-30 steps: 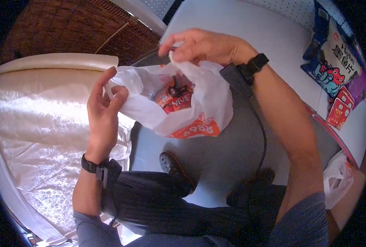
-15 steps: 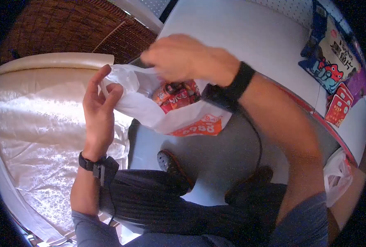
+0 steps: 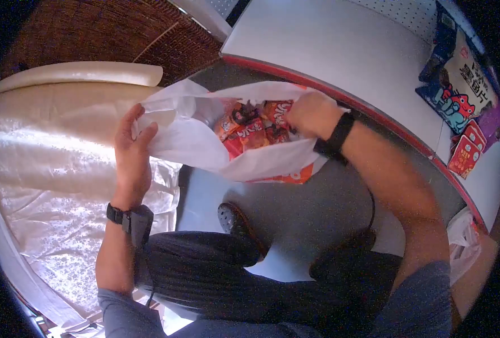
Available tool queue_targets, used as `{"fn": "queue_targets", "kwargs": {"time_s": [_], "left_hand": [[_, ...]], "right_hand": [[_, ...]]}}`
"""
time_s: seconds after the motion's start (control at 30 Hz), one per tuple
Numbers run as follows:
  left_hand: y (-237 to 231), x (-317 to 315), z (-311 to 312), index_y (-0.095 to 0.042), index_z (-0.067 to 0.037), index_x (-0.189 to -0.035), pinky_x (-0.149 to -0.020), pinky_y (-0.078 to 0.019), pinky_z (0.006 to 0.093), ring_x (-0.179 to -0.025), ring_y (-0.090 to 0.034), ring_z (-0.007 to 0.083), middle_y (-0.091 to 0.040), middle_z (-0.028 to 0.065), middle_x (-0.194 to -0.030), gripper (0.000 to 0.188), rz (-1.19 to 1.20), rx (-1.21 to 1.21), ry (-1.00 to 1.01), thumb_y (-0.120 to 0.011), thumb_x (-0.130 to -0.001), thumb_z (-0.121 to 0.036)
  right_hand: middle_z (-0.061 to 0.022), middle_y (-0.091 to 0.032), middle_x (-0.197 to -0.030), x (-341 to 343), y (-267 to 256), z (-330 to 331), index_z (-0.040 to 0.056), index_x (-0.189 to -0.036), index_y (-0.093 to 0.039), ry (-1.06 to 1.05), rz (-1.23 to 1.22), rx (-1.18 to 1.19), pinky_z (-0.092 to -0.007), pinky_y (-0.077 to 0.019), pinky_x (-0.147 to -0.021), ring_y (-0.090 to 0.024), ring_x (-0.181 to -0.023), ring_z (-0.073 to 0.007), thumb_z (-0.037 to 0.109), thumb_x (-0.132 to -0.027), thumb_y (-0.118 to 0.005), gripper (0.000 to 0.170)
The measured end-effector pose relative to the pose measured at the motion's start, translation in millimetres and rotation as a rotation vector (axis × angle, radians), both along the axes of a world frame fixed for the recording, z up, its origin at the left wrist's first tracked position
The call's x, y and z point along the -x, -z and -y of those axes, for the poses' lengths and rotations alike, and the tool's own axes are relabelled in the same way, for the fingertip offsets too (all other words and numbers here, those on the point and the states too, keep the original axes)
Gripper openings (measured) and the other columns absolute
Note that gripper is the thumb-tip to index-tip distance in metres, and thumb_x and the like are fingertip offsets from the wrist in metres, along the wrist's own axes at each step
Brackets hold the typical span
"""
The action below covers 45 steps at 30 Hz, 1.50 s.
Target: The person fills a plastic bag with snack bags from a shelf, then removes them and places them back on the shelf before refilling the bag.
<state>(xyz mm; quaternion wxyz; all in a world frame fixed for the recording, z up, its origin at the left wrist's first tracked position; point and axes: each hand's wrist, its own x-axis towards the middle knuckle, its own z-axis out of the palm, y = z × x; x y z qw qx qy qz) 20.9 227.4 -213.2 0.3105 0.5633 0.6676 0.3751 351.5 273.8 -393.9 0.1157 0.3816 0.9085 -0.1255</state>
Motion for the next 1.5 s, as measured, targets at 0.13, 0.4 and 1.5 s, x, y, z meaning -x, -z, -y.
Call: {"fn": "queue_targets", "kwargs": {"time_s": [0.13,0.4,1.5], "left_hand": [[-1,-1,-2,-0.045,0.007,-0.153,-0.111,-0.0453,0.0341,-0.132,-0.055,0.0214,-0.051,0.0172,-0.152,0.061,0.036,-0.053,-0.038,-0.066,-0.097,-0.001],[-30,-28,-14,-0.039,0.006,-0.157,-0.096,-0.05,0.0268,-0.113,-0.062,0.0135,-0.047,0.0147,-0.158,0.068,0.129,-0.393,0.138,-0.062,-0.093,0.011],[-26,-66,1,-0.059,-0.006,-0.143,-0.124,-0.0267,0.0554,-0.151,-0.034,0.047,-0.03,0.0291,-0.164,0.061,-0.62,-0.628,0.345,-0.077,-0.085,-0.006]], "right_hand": [[-0.0165,-0.077,-0.092,-29,-34,-26,0.0077,-0.104,-0.075,0.175,0.077,-0.01,-0.0494,-0.0603,-0.078,-0.076,-0.091,-0.0373,0.018,-0.074,-0.079,0.032],[-0.0184,-0.076,-0.09,-29,-87,-24,0.0072,-0.096,-0.077,0.18,0.018,-0.12,-0.0491,-0.0615,-0.077,-0.075,-0.09,-0.0389,0.026,-0.065,-0.09,0.039],[-0.0147,-0.076,-0.097,10,-89,-18,0.0045,-0.107,-0.07,0.012,-0.439,-0.089,-0.0476,-0.0594,-0.081,-0.075,-0.096,-0.0358,0.033,-0.067,-0.092,0.053]]}}
